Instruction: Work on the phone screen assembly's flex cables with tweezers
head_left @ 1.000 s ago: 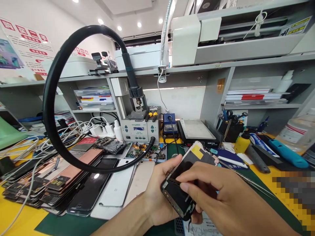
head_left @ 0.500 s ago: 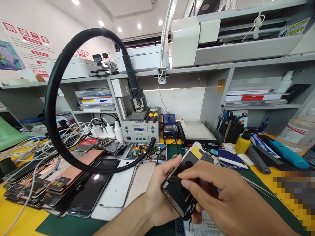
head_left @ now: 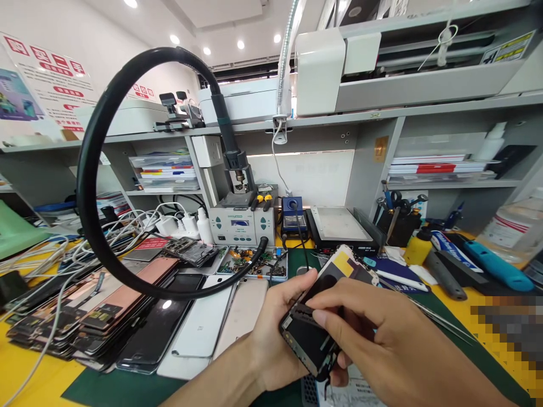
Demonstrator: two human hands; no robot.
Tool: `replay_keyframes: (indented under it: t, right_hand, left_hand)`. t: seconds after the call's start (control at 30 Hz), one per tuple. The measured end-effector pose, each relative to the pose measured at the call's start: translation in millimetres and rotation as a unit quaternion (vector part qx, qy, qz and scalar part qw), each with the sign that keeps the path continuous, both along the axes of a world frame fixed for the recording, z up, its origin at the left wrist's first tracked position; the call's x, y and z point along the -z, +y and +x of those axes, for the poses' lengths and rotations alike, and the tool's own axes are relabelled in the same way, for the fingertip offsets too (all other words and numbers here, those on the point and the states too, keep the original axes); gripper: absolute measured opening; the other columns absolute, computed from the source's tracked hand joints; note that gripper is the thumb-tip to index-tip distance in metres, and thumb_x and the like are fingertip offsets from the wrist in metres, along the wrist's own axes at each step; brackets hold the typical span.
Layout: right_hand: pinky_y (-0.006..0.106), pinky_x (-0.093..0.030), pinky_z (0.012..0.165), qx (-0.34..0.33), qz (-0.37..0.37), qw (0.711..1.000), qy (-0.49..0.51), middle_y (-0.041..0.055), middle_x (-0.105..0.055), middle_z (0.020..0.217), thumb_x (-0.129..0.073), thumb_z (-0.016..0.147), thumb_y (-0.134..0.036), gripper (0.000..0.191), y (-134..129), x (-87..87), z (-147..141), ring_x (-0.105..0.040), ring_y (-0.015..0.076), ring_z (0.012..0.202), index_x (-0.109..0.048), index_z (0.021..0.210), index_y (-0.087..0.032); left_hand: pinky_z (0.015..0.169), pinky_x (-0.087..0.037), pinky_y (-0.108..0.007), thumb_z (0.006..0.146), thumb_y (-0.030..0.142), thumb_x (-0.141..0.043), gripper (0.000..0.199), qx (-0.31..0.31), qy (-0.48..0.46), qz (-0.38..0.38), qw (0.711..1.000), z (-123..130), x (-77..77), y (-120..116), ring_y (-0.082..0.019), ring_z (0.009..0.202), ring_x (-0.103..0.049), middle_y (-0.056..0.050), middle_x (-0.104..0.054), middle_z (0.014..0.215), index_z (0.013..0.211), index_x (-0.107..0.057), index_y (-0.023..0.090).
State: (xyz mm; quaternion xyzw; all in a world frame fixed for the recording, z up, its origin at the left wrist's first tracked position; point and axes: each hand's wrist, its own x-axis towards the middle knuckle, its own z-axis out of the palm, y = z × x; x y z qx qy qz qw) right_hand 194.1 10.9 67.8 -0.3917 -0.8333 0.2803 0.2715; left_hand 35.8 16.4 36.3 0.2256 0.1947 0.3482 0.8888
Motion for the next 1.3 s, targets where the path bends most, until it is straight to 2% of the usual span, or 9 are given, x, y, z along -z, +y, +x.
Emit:
replay_keyframes:
  t: [0.17, 0.37, 0.77, 1.07, 1.3]
  right_hand:
    - [0.03, -0.05, 0.059, 0.001, 0.055, 0.998, -0.012, -0.0016, -0.071, 0.078, -0.05, 0.098, -0.026, 0.018, 1, 2.4, -1, -0.068, 0.0186, 0.068, -0.063, 0.086, -0.03]
    - [0.032, -0.05, 0.065, -0.007, 0.085, 0.996, -0.012, -0.0025, -0.072, 0.083, -0.05, 0.098, -0.024, 0.016, 3, 5.6, -2, -0.069, 0.0185, 0.072, -0.062, 0.09, -0.031]
    - [0.031, -0.049, 0.07, -0.001, 0.063, 0.997, -0.051, -0.0041, -0.072, 0.085, -0.048, 0.095, -0.016, 0.022, 0, -4.1, -1, -0.07, 0.0174, 0.078, -0.062, 0.083, -0.028]
    - [0.029, -0.052, 0.072, -0.008, 0.018, 0.999, -0.025, -0.0036, -0.071, 0.088, -0.05, 0.096, -0.018, 0.02, 0, -3.2, 0, -0.071, 0.0174, 0.083, -0.066, 0.09, -0.03]
    - [0.028, -0.049, 0.065, -0.061, 0.085, 0.994, -0.016, -0.0034, -0.068, 0.089, -0.052, 0.092, -0.008, 0.029, 4, 4.1, 5, -0.066, 0.0149, 0.075, -0.066, 0.099, -0.033]
  left_hand:
    - [0.046, -0.048, -0.026, 0.094, 0.056, -0.03, 0.069, 0.0, 0.005, 0.0, 1.0, 0, -0.1, 1, -0.016, 0.053, -0.061, -0.008, -0.064, 0.067, 0.074, -0.074, 0.008]
    - [0.047, -0.047, -0.026, 0.094, 0.056, -0.032, 0.067, 0.003, -0.007, 0.006, 1.0, -2, 1.0, 0, -0.015, 0.052, -0.061, -0.007, -0.065, 0.068, 0.075, -0.076, 0.009]
    - [0.05, -0.044, -0.027, 0.092, 0.055, -0.036, 0.064, 0.015, -0.027, 0.011, 0.999, -1, 3.1, 0, -0.015, 0.053, -0.061, -0.008, -0.067, 0.07, 0.075, -0.076, 0.008]
    - [0.052, -0.037, -0.029, 0.088, 0.056, -0.044, 0.057, 0.018, -0.035, 0.012, 0.999, -1, 2.5, 1, -0.017, 0.055, -0.057, -0.008, -0.065, 0.071, 0.079, -0.075, 0.009]
    - [0.051, -0.038, -0.03, 0.088, 0.059, -0.038, 0.064, 0.04, -0.018, 0.004, 0.999, -4, 3.3, 3, -0.018, 0.058, -0.057, -0.01, -0.065, 0.077, 0.081, -0.074, 0.007]
